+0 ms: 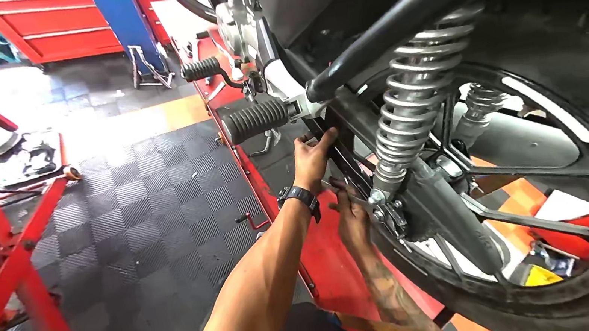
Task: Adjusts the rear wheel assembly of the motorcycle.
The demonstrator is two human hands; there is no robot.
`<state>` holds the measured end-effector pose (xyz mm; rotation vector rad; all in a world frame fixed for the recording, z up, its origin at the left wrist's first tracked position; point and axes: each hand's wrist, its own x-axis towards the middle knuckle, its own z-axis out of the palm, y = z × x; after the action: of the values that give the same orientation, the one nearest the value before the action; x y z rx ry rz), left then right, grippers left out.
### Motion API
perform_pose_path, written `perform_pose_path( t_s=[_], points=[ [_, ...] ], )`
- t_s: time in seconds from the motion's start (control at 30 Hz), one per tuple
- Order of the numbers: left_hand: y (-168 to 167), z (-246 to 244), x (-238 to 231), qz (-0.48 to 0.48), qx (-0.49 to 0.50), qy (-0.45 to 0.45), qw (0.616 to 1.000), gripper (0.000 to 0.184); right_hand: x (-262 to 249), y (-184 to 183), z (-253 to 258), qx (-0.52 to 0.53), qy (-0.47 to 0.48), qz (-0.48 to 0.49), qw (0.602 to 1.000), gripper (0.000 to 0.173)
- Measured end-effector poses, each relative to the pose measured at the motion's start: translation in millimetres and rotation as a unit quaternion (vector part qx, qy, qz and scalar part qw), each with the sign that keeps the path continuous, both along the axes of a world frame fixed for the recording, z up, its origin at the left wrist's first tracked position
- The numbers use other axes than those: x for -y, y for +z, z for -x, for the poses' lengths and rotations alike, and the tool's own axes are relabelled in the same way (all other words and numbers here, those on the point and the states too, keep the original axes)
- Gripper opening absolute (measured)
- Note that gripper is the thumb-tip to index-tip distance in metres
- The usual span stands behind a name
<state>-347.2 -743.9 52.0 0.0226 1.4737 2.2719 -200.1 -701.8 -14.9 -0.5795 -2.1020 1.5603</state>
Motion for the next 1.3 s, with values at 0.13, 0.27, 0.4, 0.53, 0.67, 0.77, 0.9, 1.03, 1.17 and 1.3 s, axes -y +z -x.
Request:
perform_pose_path(
  t_s=[0.13,0.27,0.4,0.53,0.67,0.77,0.9,1.03,1.17,1.3],
  points=[
    [2.7,0.9,0.2,-0.008,-0.007,0.001,1.0,0.072,-4.6,-17.6,-12.8,0.058,-0.023,-0.077,0.995,0.034],
    [2.6,1.0,0.2,-0.008,-0.002,0.001,1.0,0.071,-6.2,-11.1,-50.3,0.137,-0.026,-0.208,0.968,0.031],
    [0.9,1.2,0.3,-0.004,-0.006,0.001,1.0,0.072,-1.2,-4.6,-88.5,0.162,-0.058,-0.221,0.96,0.036],
    [0.2,0.2,0.6,-0.002,-0.015,0.001,1.0,0.071,2.4,2.6,-102.5,0.188,-0.096,-0.252,0.944,0.041],
    [1.3,1.3,1.0,-0.011,-0.017,0.002,1.0,0.069,0.6,3.4,-54.3,0.146,-0.043,-0.178,0.972,0.035],
    [1.7,-1.6,-0.3,-0.012,-0.018,0.004,1.0,0.066,-0.1,7.0,-7.7,0.045,-0.006,-0.024,0.999,0.036],
    [2.3,-1.0,0.8,-0.001,-0.011,0.008,1.0,0.072,3.9,-10.9,-6.3,0.018,0.0,-0.037,0.999,0.036],
    [1.4,-1.5,0.1,-0.004,-0.007,0.009,1.0,0.071,3.4,-15.7,-42.3,0.113,-0.03,-0.139,0.983,0.035],
    [-0.8,-2.9,2.6,-0.002,-0.002,0.007,1.0,0.072,3.6,-4.7,-86.4,0.175,-0.052,-0.194,0.964,0.042],
    [-0.1,-9.6,-2.6,-0.004,-0.051,0.011,0.999,0.056,7.4,16.3,-113.1,0.207,-0.109,-0.217,0.948,0.043]
  ],
)
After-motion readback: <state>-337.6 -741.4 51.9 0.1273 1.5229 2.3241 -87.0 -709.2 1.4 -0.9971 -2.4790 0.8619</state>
